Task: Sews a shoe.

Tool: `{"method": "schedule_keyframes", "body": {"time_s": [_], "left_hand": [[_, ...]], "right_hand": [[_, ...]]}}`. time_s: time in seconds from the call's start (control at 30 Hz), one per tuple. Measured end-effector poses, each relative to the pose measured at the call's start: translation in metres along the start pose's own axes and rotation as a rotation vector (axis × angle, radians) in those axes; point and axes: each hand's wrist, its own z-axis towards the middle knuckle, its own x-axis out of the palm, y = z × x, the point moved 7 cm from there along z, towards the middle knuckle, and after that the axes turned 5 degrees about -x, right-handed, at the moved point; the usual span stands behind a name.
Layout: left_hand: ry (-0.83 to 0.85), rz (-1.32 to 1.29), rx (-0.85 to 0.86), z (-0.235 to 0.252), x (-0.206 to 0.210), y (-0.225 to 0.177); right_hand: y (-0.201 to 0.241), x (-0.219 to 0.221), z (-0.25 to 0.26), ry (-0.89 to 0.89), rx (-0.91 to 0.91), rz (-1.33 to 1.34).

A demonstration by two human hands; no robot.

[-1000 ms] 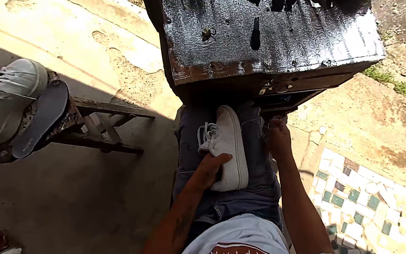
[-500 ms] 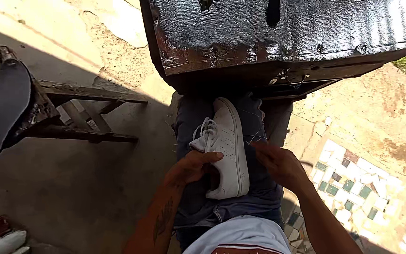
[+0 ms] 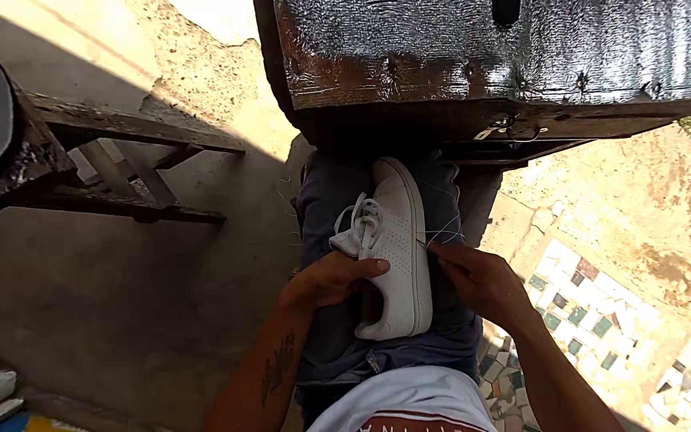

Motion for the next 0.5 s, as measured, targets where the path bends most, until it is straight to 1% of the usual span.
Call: {"method": "schedule_keyframes", "body": {"time_s": [0.13,0.23,0.33,0.5], "left_hand": [[0.009,0.001,-0.001,0.000,0.001,0.000],[0.013,0.002,0.006,0.001,0.002,-0.001],[0.030,0.018,0.011,0.001,0.003,-0.001],[0.082,0.037,0.034,0.006,0.006,0.002]], "right_hand": [[0.001,-0.001,0.002,0.017,-0.017,-0.004],[0.006,-0.006,0.006,0.073,-0.034,-0.065],[0.013,-0.017,0.015,0.210,-0.020,-0.171],[0.041,-0.036,0.042,0.513,0.009,-0.494]]}}
